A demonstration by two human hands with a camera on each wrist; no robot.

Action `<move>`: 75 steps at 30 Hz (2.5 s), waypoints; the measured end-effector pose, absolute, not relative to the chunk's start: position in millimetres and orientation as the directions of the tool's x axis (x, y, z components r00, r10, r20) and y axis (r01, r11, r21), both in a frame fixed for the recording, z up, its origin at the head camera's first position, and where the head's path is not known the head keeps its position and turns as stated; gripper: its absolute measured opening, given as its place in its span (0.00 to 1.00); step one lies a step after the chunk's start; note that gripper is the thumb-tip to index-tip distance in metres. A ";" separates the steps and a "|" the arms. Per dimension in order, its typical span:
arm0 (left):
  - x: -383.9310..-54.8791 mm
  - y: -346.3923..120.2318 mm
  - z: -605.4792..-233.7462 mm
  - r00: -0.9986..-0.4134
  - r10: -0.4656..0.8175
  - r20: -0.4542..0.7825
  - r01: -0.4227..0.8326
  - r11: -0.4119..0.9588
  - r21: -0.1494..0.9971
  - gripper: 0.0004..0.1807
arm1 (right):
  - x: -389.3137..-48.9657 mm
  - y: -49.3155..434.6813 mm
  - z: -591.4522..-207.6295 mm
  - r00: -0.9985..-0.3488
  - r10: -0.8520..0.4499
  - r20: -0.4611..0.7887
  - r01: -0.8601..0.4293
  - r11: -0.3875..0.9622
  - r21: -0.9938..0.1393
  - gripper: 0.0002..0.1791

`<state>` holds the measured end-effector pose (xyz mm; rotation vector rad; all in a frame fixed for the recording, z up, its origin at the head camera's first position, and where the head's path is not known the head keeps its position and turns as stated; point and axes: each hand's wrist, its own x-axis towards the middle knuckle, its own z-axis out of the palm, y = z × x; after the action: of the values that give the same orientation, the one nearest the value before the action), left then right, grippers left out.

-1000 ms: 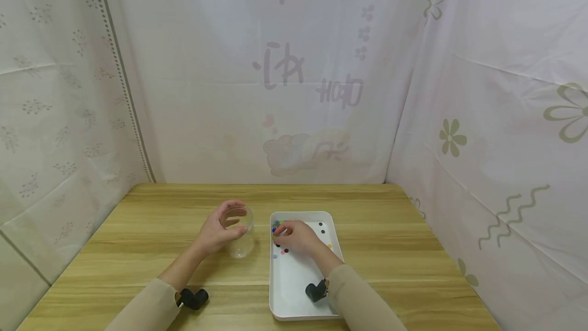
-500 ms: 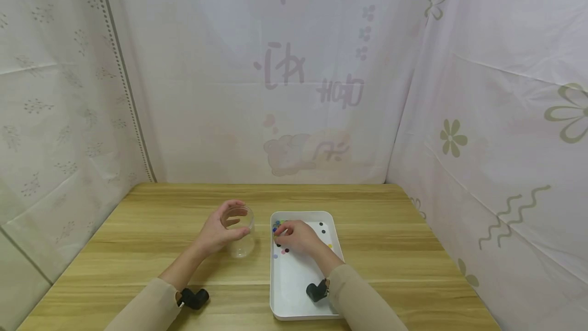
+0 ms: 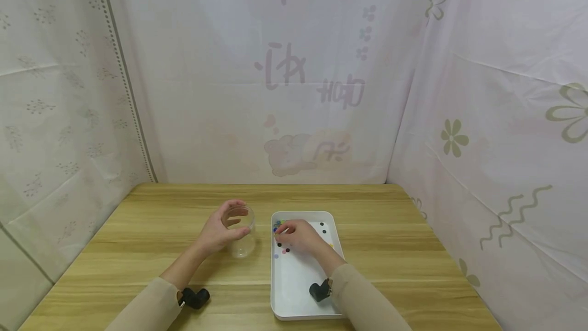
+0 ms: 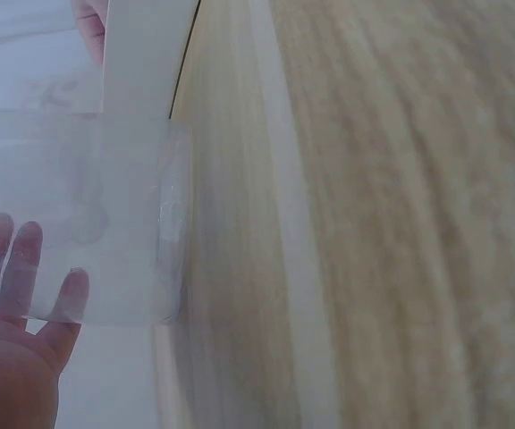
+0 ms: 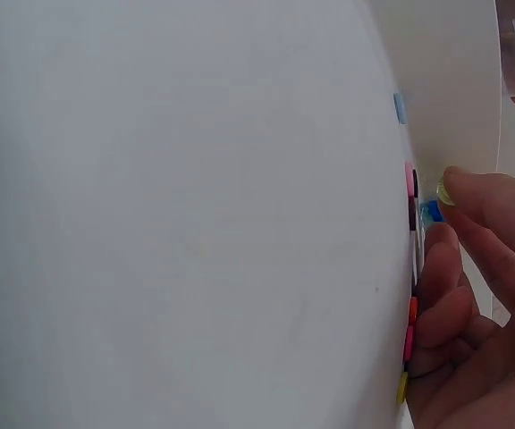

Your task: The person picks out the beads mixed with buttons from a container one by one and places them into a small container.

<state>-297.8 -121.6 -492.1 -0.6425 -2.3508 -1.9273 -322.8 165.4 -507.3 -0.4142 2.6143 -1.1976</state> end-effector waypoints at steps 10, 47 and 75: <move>-297.3 -120.8 -491.8 -0.912 0.294 0.286 0.337 0.140 0.931 0.40 | -322.9 170.6 -499.4 -0.939 -0.334 -0.081 -0.132 0.567 -0.813 0.11; -296.1 -121.0 -491.7 -0.922 0.277 0.270 0.320 0.156 0.934 0.37 | -330.8 196.7 -472.5 -0.978 -0.209 0.019 -0.112 0.440 -0.891 0.18; -298.0 -121.5 -493.4 -0.912 0.291 0.290 0.344 0.155 0.926 0.36 | -325.3 184.0 -444.5 -0.972 -0.228 0.061 -0.142 0.361 -0.922 0.17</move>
<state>-298.0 -121.5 -493.4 -0.6468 -2.3543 -1.9078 -325.3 184.0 -444.5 -0.3445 2.5268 -1.6989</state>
